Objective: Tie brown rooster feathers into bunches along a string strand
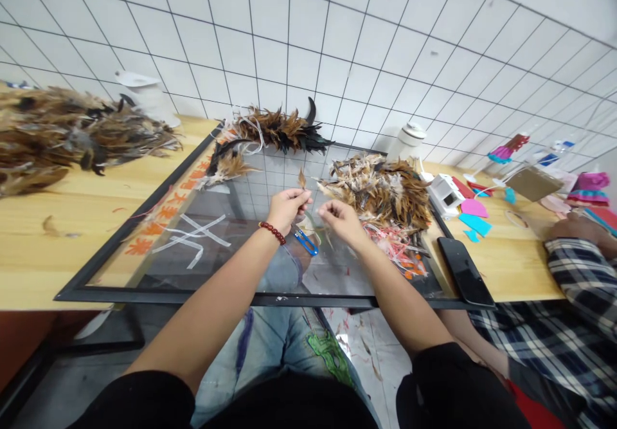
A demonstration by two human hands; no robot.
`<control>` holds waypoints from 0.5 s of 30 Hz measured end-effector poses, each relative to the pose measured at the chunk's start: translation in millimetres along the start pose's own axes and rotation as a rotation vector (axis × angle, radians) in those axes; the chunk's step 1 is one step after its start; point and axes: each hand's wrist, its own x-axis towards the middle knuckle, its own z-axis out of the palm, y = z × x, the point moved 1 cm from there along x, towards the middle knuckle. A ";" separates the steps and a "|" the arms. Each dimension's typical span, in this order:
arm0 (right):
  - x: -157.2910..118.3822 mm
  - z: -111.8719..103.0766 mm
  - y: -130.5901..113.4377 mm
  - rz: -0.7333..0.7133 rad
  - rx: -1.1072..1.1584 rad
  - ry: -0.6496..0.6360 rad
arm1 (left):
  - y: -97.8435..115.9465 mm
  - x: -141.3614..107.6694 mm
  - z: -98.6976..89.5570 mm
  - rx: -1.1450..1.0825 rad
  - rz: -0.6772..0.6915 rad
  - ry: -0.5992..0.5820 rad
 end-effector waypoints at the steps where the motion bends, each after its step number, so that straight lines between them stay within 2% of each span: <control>1: 1.9 -3.6 -0.3 0.051 0.129 0.063 | 0.7 -0.6 0.1 -0.012 -0.011 -0.005; 3: 4.8 -9.7 -2.1 0.107 0.322 0.151 | 1.7 -2.3 0.9 -0.037 -0.054 -0.041; 6: 6.2 -13.9 -5.2 0.128 0.459 0.227 | 2.2 -6.1 3.1 -0.056 -0.129 -0.143; 9: 5.6 -12.7 -8.0 0.095 0.484 0.272 | 3.2 -10.9 5.1 -0.043 -0.187 -0.248; 15: 5.7 -9.2 -9.9 0.018 0.390 0.338 | 5.0 -19.3 7.5 -0.004 -0.403 -0.518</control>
